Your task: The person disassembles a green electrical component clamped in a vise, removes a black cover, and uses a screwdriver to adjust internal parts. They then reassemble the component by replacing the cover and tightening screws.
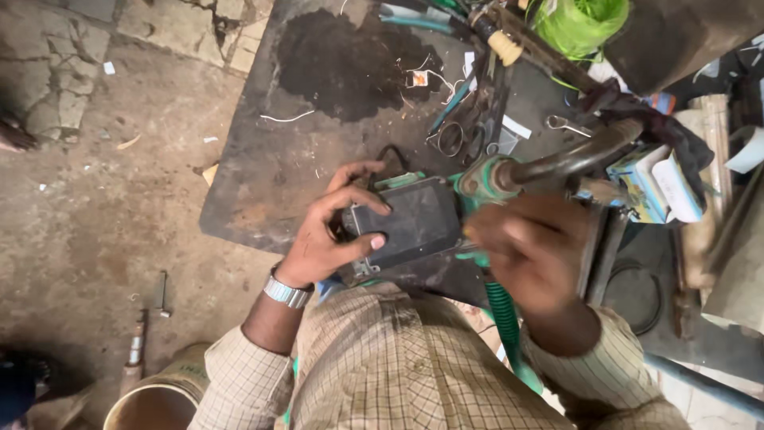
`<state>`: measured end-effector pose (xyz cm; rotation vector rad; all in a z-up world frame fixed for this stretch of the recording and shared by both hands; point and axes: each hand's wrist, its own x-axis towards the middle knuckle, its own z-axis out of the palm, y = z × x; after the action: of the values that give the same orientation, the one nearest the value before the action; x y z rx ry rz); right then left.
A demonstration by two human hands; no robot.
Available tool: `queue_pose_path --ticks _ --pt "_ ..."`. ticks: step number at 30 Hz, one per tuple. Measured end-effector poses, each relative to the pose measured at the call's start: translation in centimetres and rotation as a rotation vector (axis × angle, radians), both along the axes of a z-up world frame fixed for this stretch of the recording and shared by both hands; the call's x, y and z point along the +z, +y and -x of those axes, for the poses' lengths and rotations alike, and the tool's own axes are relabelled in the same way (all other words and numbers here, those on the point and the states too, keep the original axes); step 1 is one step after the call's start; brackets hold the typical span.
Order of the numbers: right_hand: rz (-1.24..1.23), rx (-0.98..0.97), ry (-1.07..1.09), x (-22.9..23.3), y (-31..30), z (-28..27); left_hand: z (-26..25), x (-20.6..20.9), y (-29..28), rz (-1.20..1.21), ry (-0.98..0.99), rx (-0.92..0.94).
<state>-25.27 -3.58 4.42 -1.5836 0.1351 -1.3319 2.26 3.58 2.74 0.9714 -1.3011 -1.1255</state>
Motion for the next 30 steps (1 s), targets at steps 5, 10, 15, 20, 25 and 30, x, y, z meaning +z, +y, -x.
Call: queue_pose_path --ticks 5,10,15,20,25,30 --pt "-0.039 -0.158 0.249 0.6 0.3 -0.8 0.0 0.2 -0.5 -0.017 0.019 -0.001" --pt "-0.380 0.039 -0.090 3.3 0.3 0.1 0.1 0.0 0.1 -0.053 0.047 -0.002" --pt "-0.453 0.165 0.000 5.4 2.6 2.0 -0.2 0.1 -0.1 -0.033 0.032 -0.007" --pt "-1.025 0.502 -0.018 2.0 7.2 1.9 -0.1 0.2 0.2 -0.021 0.019 0.011" --pt "-1.068 0.453 0.178 0.5 8.2 1.0 0.2 0.0 0.1 -0.029 0.061 0.027" --pt "-0.253 -0.193 0.796 5.0 5.7 2.3 0.2 -0.6 0.3 -0.015 0.053 0.041"
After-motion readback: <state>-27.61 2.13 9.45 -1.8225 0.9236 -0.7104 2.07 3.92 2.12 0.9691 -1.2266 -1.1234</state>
